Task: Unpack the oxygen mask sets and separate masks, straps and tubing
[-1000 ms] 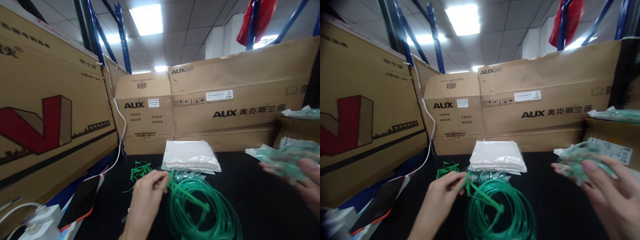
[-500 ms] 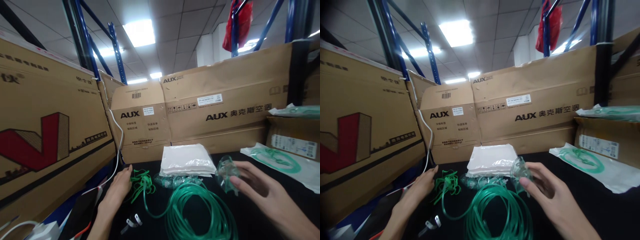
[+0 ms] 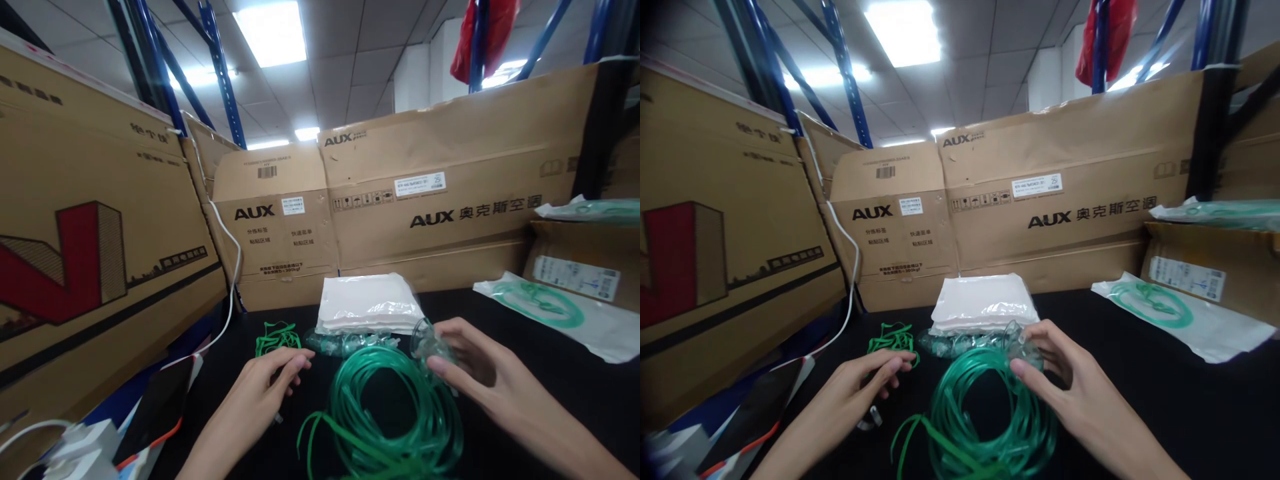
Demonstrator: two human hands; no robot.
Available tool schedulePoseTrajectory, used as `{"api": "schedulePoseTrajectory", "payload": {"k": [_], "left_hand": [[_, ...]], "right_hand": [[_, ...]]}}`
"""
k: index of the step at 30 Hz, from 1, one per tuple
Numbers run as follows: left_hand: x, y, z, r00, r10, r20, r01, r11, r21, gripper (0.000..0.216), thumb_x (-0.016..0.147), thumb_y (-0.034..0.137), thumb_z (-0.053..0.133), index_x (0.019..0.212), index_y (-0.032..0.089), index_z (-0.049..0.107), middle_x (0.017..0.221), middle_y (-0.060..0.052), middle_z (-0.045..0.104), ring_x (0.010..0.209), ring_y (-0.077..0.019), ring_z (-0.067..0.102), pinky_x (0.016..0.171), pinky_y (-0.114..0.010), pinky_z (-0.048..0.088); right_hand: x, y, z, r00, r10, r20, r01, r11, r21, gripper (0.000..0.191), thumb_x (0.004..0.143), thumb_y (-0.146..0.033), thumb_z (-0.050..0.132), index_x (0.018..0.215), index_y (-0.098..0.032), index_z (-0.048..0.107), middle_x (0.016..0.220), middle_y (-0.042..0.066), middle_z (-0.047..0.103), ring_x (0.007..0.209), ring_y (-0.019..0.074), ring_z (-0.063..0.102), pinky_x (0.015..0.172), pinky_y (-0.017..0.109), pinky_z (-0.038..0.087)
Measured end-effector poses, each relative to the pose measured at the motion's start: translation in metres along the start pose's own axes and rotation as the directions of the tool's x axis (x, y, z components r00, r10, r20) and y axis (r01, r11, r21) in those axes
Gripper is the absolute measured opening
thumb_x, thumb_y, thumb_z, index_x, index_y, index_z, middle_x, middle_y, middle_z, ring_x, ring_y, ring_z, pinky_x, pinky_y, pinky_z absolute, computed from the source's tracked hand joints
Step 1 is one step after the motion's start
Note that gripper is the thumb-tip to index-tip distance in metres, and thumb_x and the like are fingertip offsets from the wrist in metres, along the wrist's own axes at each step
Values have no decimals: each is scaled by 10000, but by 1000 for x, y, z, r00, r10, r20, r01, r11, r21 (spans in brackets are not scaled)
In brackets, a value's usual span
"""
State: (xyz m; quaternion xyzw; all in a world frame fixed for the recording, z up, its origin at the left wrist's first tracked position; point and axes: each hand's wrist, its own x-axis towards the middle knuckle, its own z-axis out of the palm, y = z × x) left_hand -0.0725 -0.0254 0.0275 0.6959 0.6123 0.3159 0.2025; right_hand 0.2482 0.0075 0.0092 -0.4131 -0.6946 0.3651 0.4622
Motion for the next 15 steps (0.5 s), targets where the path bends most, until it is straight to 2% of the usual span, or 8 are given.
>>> {"api": "schedulePoseTrajectory", "payload": {"k": [3, 6, 9, 12, 15], "left_hand": [[-9, 15, 5, 998, 39, 46, -41, 998, 45, 291, 969, 443, 543, 1101, 287, 751, 1005, -10, 749, 888, -193, 679, 803, -270, 515], [-17, 27, 15, 979, 63, 193, -70, 997, 33, 199, 898, 419, 680, 1067, 343, 752, 975, 37, 728, 875, -166, 664, 797, -236, 496], [-25, 33, 30, 943, 57, 329, -76, 996, 46, 367, 756, 353, 839, 1096, 420, 716, 1112, 89, 687, 1023, -166, 640, 882, -216, 468], [-32, 36, 49, 919, 53, 391, -101, 990, 102, 613, 661, 270, 906, 1183, 462, 650, 1284, 104, 609, 1176, -196, 589, 942, -231, 440], [-33, 37, 67, 905, 89, 416, -151, 982, 117, 532, 735, 204, 854, 1170, 428, 646, 1252, 86, 611, 1161, -199, 596, 916, -247, 446]], "right_hand": [[0, 0, 5, 997, 47, 58, -47, 999, 1, 290, 909, -529, 618, 982, -261, 537, 907, 13, 647, 906, 199, 655, 826, 265, 557], [0, 0, 7, 993, 68, 100, -68, 998, -5, 268, 923, -505, 609, 1012, -269, 515, 910, -1, 633, 932, 193, 644, 820, 256, 535], [-4, -1, 7, 987, 70, 147, -60, 996, -69, 229, 917, -458, 631, 1017, -273, 539, 906, -7, 626, 933, 197, 637, 804, 258, 516], [-11, -5, 5, 959, 103, 263, -66, 987, -144, 208, 885, -429, 674, 1002, -274, 599, 897, -4, 650, 894, 205, 635, 770, 268, 521], [-17, -10, 3, 938, 124, 324, -82, 987, -139, 231, 842, -444, 712, 982, -275, 641, 888, -2, 677, 855, 212, 640, 749, 286, 543]]}}
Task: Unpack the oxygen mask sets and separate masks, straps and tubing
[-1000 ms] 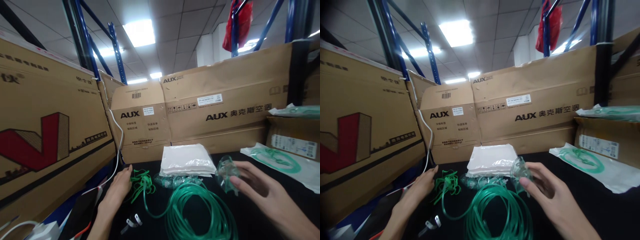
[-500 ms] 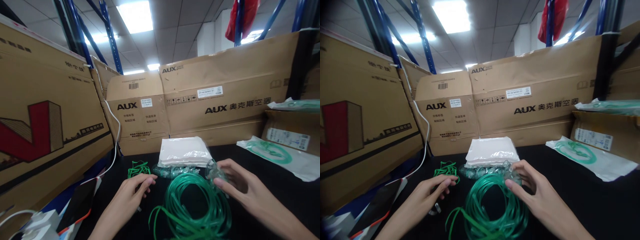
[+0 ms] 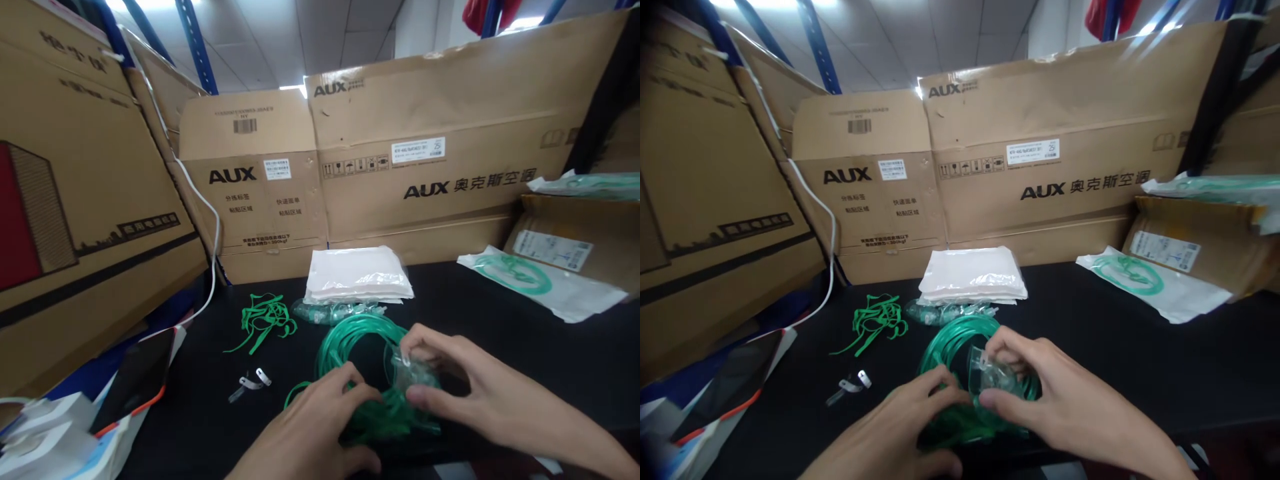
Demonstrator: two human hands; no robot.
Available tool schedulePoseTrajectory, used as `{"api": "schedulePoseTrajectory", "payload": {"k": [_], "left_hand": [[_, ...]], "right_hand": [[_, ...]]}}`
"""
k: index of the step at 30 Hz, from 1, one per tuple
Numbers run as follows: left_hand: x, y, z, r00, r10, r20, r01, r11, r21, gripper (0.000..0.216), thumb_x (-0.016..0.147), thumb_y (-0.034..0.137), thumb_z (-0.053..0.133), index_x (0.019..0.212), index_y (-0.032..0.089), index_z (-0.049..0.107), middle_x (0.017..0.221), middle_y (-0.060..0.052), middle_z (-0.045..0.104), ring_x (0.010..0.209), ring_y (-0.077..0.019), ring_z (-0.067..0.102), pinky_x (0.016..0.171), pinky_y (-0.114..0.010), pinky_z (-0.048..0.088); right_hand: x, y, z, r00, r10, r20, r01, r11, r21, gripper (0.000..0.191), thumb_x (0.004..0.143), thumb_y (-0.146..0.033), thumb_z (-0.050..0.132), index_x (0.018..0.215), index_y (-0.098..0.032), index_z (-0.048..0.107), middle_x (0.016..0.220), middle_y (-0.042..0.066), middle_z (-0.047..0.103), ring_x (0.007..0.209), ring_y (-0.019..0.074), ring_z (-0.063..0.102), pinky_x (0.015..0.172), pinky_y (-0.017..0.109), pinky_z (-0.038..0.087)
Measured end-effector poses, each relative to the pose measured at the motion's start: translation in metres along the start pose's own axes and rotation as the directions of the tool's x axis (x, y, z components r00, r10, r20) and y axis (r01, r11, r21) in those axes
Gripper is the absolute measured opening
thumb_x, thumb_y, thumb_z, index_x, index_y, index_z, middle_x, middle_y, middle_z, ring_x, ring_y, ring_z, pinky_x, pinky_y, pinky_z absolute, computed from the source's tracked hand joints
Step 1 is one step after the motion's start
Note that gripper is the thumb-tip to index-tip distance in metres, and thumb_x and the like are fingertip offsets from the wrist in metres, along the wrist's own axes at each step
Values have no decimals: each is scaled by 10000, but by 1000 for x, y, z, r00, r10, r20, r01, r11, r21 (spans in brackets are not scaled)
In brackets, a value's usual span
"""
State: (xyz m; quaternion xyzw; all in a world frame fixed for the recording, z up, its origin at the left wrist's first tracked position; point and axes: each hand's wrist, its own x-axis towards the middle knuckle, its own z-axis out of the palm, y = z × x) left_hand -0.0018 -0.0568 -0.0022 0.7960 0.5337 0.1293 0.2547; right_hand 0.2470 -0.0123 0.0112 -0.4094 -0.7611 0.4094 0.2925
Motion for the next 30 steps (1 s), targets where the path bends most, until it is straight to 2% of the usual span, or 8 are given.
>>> {"api": "schedulePoseTrajectory", "payload": {"k": [4, 8, 12, 16, 19, 23, 25, 30], "left_hand": [[8, -4, 9, 996, 58, -63, -59, 998, -11, 185, 863, 183, 736, 989, 313, 698, 1071, 57, 657, 999, -163, 632, 777, -220, 455], [11, -13, 9, 992, 95, -77, -103, 989, -107, 66, 894, 202, 696, 886, 261, 726, 921, 43, 667, 763, -115, 596, 654, -197, 430], [15, -16, 2, 986, 70, -151, -98, 978, -186, 60, 887, 271, 695, 858, 235, 734, 845, 23, 673, 693, -116, 564, 630, -199, 441], [16, -14, -26, 959, 52, -280, -117, 968, -221, 131, 885, 349, 678, 845, 240, 740, 789, 15, 691, 697, -137, 609, 643, -215, 482], [10, -21, -59, 873, -6, -488, -111, 971, -211, 223, 861, 449, 679, 868, 233, 736, 783, 2, 711, 708, -169, 653, 652, -241, 522], [5, -49, -100, 625, -56, -779, -39, 994, -103, 300, 812, 517, 707, 917, 237, 722, 936, -10, 761, 838, -208, 708, 768, -263, 549], [7, -69, -111, 556, -56, -829, 42, 998, -40, 327, 828, 531, 671, 958, 236, 722, 992, -22, 769, 915, -231, 718, 853, -280, 548], [17, -109, -107, 670, -132, -730, 306, 946, 111, 391, 873, 413, 540, 1152, 202, 713, 1246, -93, 717, 1146, -327, 666, 988, -398, 508]], "right_hand": [[-4, 1, 1, 999, 32, -9, -30, 979, 201, 252, 825, -413, 721, 953, -259, 568, 900, 8, 710, 835, 221, 674, 749, 323, 558], [-8, 13, 6, 998, 63, -26, -46, 906, 420, 281, 867, -360, 665, 963, -261, 420, 803, -10, 698, 714, 186, 678, 695, 317, 537], [-11, 16, 14, 987, 150, -50, -126, 937, 326, 278, 853, -319, 670, 1069, -242, 513, 596, -73, 570, 547, 135, 577, 589, 262, 477], [-7, 5, 19, 984, 179, 2, -176, 967, 184, 197, 863, -397, 674, 933, -222, 616, 637, -49, 554, 563, 126, 536, 564, 243, 448], [-3, -2, 19, 988, 152, 6, -152, 977, 148, 251, 879, -468, 664, 982, -240, 641, 676, -39, 569, 601, 138, 545, 572, 242, 452], [1, -4, 14, 992, 123, -26, -118, 982, 150, 329, 891, -565, 630, 1014, -261, 644, 720, -26, 590, 659, 161, 582, 607, 256, 467], [3, -5, 13, 995, 95, -41, -88, 985, 151, 336, 897, -579, 617, 1010, -264, 647, 778, -18, 608, 709, 171, 603, 655, 263, 483], [10, -5, 14, 993, 13, -114, 3, 990, 141, 344, 935, -573, 563, 1065, -261, 632, 920, 9, 650, 877, 205, 622, 792, 286, 485]]}}
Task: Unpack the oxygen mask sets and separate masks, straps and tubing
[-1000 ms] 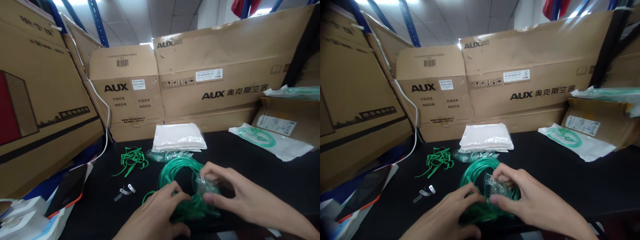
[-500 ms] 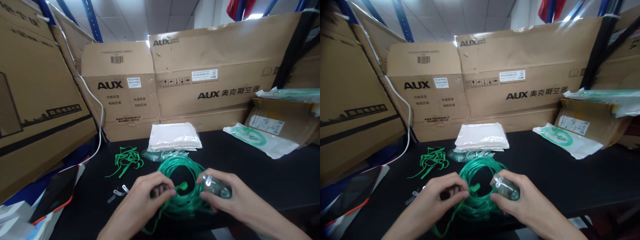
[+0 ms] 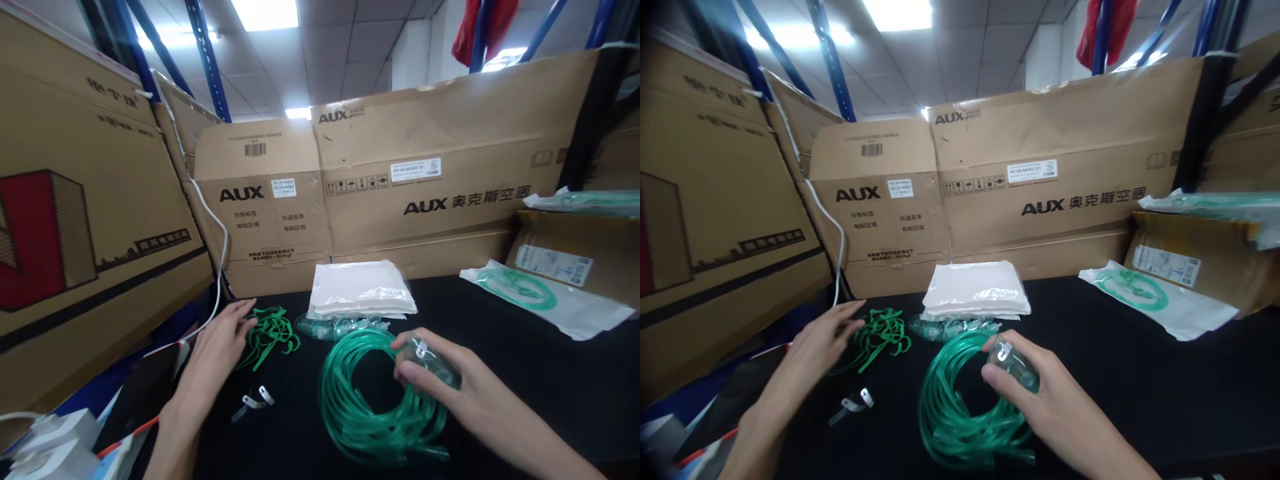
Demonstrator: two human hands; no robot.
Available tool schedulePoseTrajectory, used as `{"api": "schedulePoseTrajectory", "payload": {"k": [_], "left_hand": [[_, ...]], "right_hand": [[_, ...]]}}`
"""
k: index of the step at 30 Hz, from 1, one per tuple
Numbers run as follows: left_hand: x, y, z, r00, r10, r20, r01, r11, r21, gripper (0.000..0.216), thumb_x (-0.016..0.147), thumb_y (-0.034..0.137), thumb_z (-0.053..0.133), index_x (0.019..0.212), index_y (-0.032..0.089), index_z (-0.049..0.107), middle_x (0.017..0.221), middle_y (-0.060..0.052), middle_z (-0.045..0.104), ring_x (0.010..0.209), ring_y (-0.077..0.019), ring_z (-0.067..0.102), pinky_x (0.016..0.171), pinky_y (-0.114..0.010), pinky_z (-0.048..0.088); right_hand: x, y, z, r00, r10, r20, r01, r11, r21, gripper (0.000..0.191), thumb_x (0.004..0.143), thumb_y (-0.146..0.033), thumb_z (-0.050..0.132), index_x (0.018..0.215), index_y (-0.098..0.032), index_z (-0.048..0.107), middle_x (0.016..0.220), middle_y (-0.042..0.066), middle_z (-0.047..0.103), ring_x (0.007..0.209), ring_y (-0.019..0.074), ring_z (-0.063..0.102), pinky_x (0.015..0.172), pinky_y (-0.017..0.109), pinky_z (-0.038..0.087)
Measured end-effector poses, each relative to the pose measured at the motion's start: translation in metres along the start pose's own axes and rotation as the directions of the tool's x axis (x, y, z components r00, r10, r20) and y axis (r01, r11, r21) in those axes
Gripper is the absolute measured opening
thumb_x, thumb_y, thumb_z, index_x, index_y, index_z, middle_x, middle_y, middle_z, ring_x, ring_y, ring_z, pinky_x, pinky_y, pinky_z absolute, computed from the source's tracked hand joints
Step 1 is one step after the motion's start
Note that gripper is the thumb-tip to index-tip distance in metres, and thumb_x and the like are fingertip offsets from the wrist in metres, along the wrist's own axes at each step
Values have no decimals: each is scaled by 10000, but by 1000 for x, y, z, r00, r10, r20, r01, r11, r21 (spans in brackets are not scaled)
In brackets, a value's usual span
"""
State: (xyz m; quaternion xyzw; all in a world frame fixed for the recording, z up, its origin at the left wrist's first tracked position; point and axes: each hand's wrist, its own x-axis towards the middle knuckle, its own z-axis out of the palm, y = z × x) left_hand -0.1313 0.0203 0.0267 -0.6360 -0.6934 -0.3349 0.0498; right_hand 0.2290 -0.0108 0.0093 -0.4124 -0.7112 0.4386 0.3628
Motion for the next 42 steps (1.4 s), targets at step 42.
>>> {"api": "schedulePoseTrajectory", "payload": {"k": [42], "left_hand": [[-72, 125, 76, 874, 113, 473, 340, 554, -760, 201, 882, 338, 669, 1001, 177, 674, 744, 30, 619, 484, -66, 516, 460, -170, 410]], "right_hand": [[21, 29, 23, 927, -311, -210, 282, 947, -157, 368, 861, -179, 608, 1196, -296, 703, 1163, 13, 708, 1098, 184, 672, 950, 281, 537]]}}
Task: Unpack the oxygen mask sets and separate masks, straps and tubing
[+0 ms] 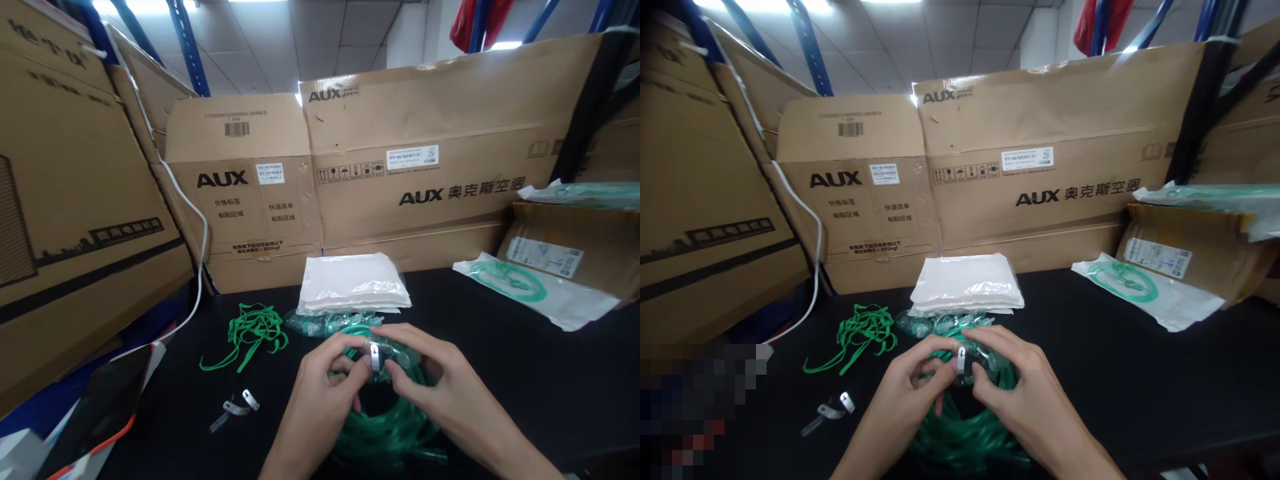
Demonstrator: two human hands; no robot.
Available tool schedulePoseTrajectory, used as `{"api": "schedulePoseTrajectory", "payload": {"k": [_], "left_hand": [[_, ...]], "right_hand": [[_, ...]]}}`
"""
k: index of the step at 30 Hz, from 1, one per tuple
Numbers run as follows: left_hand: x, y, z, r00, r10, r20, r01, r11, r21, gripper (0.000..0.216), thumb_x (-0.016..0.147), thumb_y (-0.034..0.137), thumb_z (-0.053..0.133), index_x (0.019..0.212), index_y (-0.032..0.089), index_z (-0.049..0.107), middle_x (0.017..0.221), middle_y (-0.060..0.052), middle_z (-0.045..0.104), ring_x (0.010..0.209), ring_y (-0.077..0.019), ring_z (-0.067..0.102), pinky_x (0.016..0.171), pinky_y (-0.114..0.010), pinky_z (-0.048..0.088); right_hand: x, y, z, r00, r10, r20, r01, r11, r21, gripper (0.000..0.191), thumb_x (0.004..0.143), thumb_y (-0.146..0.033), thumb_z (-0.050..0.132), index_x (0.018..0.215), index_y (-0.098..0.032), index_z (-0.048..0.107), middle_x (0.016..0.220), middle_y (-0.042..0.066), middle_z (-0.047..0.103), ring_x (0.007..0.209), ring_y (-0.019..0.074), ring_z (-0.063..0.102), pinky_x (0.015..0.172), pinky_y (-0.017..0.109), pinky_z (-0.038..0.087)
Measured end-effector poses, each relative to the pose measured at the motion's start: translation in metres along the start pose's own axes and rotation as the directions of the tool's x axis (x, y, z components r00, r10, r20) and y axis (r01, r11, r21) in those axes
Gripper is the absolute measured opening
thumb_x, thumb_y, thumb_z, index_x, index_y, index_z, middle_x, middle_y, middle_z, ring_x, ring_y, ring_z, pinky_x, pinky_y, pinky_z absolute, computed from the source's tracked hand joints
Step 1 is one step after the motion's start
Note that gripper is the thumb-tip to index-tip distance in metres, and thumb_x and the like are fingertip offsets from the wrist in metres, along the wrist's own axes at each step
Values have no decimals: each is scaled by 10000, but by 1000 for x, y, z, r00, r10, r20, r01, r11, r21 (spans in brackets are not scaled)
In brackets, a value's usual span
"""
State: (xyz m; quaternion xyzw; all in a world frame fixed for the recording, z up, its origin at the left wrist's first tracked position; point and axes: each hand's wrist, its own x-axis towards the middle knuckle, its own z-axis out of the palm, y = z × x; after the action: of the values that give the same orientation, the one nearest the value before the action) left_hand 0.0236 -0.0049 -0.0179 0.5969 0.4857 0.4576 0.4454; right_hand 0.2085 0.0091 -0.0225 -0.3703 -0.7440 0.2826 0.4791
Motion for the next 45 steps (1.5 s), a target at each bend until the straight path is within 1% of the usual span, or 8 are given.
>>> {"api": "schedulePoseTrajectory", "payload": {"k": [4, 8, 17, 24, 32, 36, 40, 45], "left_hand": [[-2, -1, 8, 983, 128, -133, -128, 992, 15, 114, 891, 299, 656, 923, 190, 638, 1013, -21, 657, 541, -68, 602, 467, -172, 498], [-3, 1, 11, 964, 262, -44, -257, 961, 100, 144, 921, 269, 617, 859, 187, 717, 1125, -49, 634, 770, -133, 694, 664, -227, 618], [-3, 0, 10, 972, 232, -47, -221, 961, 168, 213, 945, 365, 617, 871, 224, 758, 1193, -57, 555, 642, -90, 613, 369, -155, 441], [-6, 2, 8, 937, 347, -24, -334, 917, 217, 143, 939, 295, 637, 872, 261, 758, 1215, -52, 566, 1042, -205, 626, 738, -256, 564], [-10, 7, 6, 927, 367, -76, -306, 858, 412, 124, 910, 288, 679, 832, 246, 766, 1206, -50, 582, 921, -174, 635, 683, -234, 548], [-21, 0, -19, 920, 391, -20, -313, 766, 562, 136, 930, 286, 651, 839, 246, 743, 1028, -23, 624, 832, -152, 645, 718, -231, 528], [-45, -31, -67, 929, 369, -35, -219, 624, 750, 242, 1002, 340, 496, 905, 248, 697, 947, -11, 608, 765, -134, 662, 730, -211, 532], [-66, -68, -123, 955, 282, -95, -80, 551, 831, 294, 1022, 388, 434, 903, 283, 682, 953, 14, 647, 802, -131, 711, 710, -165, 537]], "right_hand": [[1, 3, 6, 995, 47, -82, -48, 999, -7, 303, 841, -186, 620, 1108, -277, 730, 1075, 4, 742, 1028, 182, 705, 879, 254, 558], [3, 5, 6, 992, 74, -102, -75, 997, -8, 259, 863, -218, 624, 1090, -266, 740, 1061, 13, 745, 1046, 191, 700, 885, 256, 552], [4, -3, 1, 1000, 20, 21, -20, 1000, -21, 291, 913, -213, 587, 1148, -246, 755, 1156, 60, 720, 994, 201, 689, 845, 285, 538], [0, -7, -4, 1000, 10, -10, -11, 997, -72, 277, 934, -276, 604, 1167, -253, 752, 1198, 64, 715, 1021, 204, 705, 842, 247, 573], [3, -9, -16, 968, 91, -234, -104, 994, -44, 361, 820, -501, 702, 1074, -256, 776, 1115, 66, 768, 1026, 290, 735, 842, 312, 636], [11, 10, -49, 928, 172, -331, -204, 977, -64, 473, 733, -555, 745, 1108, -268, 735, 1111, 68, 773, 1023, 311, 739, 841, 330, 637], [11, 62, -82, 934, 247, -258, -296, 939, -172, 506, 709, -602, 733, 1059, -238, 734, 1135, 101, 755, 1014, 331, 734, 840, 376, 631], [4, 105, -82, 989, 132, -66, -147, 935, -322, 354, 818, -515, 692, 1019, -231, 761, 1113, 103, 703, 1044, 294, 703, 890, 364, 601]]}}
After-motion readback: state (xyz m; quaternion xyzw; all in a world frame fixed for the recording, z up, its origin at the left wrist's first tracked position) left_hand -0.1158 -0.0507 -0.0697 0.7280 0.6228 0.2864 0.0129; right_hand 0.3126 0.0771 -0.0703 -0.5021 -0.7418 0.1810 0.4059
